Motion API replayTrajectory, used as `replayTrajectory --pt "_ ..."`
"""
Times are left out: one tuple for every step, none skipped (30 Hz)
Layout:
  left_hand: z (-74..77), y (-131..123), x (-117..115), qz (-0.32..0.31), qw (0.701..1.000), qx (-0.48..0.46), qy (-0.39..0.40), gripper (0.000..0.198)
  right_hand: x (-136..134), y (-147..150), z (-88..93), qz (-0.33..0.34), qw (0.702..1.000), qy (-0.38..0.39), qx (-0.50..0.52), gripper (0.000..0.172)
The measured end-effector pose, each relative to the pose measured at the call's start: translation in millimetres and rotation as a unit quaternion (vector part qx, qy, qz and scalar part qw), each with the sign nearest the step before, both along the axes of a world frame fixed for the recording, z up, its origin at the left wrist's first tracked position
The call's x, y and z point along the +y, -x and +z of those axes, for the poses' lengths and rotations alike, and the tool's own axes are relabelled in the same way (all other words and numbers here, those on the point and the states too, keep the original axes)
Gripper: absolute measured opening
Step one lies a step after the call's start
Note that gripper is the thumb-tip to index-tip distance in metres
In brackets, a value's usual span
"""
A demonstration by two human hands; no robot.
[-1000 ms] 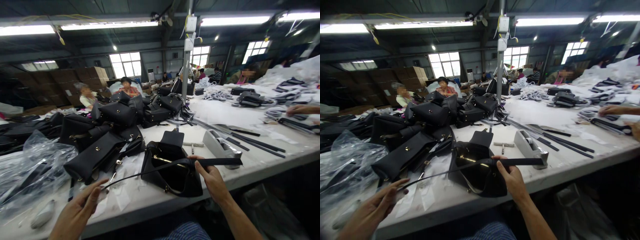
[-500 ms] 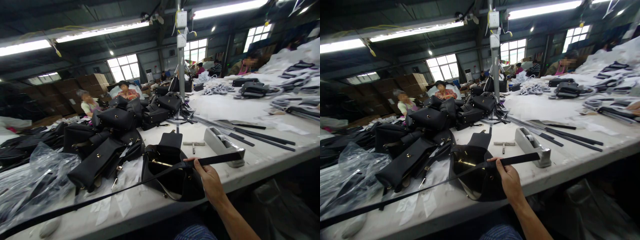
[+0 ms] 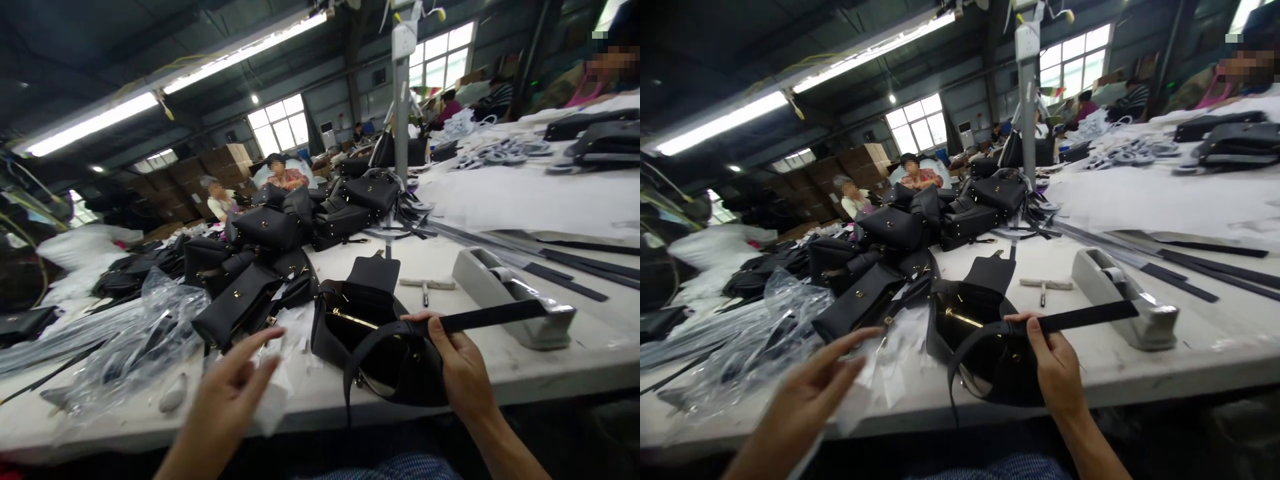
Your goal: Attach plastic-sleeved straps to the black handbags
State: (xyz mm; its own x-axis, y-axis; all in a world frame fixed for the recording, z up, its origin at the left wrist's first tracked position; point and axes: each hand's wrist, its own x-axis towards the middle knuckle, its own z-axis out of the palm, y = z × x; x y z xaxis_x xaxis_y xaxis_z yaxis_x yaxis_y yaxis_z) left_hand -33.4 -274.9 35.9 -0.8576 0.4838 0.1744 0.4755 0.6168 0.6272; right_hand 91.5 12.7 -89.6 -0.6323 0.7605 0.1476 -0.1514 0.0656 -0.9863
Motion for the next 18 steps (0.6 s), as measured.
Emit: replayTrajectory --pt "-7.2 -8 28 -0.061 0.998 -0.023 0.010 0.054 0 -2 1.3 0.011 0.999 -0.037 -0.007 0.035" --pt "-14.8 -14 58 -0.124 0.991 -0.049 0.024 0.053 1 -4 2.6 0.027 0.996 -0.086 -0.017 0.034" --pt "-22.2 -18 86 -0.168 0.984 -0.059 0.028 0.051 3 -6 4.0 0.046 0.989 -0.140 -0.027 0.035" --pt "-28.7 -20 110 -0.201 0.978 -0.051 0.027 0.049 4 -8 5.3 0.065 0.979 -0.192 -0.036 0.038" --pt "-34.0 -22 130 -0.230 0.972 -0.043 0.038 0.047 6 -9 6.5 0.080 0.968 -0.235 -0.045 0.041" --pt "-37.6 -22 144 -0.243 0.968 -0.028 0.050 0.042 8 -11 7.5 0.090 0.958 -0.267 -0.053 0.044" --pt "-39.7 -22 152 -0.249 0.966 -0.012 0.067 0.036 10 -11 8.2 0.097 0.951 -0.288 -0.061 0.045" --pt "-40.2 -21 155 -0.248 0.965 0.003 0.088 0.031 11 -12 8.7 0.102 0.945 -0.303 -0.070 0.046" --pt "-39.6 -21 155 -0.245 0.963 0.019 0.110 0.026 12 -11 9.2 0.106 0.940 -0.315 -0.077 0.047" --pt "-38.1 -20 151 -0.240 0.961 0.035 0.131 0.023 12 -9 9.6 0.109 0.936 -0.325 -0.080 0.050" --pt "-36.2 -19 145 -0.235 0.959 0.055 0.151 0.020 10 -7 10.0 0.112 0.933 -0.334 -0.079 0.055" --pt "-34.3 -18 138 -0.232 0.954 0.077 0.171 0.015 8 -4 10.4 0.112 0.930 -0.343 -0.075 0.061" --pt "-32.7 -17 131 -0.227 0.949 0.103 0.191 0.010 5 1 10.7 0.109 0.927 -0.352 -0.070 0.066" --pt "-31.8 -15 124 -0.219 0.944 0.131 0.210 0.007 1 6 10.8 0.103 0.925 -0.360 -0.064 0.069" --pt "-31.5 -11 116 -0.210 0.937 0.159 0.229 0.009 -3 11 10.5 0.092 0.923 -0.369 -0.060 0.072" --pt "-31.9 -7 109 -0.200 0.930 0.184 0.247 0.011 -7 16 10.0 0.078 0.921 -0.376 -0.058 0.073" --pt "-32.8 -3 101 -0.192 0.922 0.205 0.265 0.013 -10 20 9.1 0.063 0.920 -0.383 -0.059 0.074" --pt "-34.0 3 93 -0.186 0.914 0.223 0.282 0.013 -13 23 8.2 0.049 0.919 -0.388 -0.060 0.075"
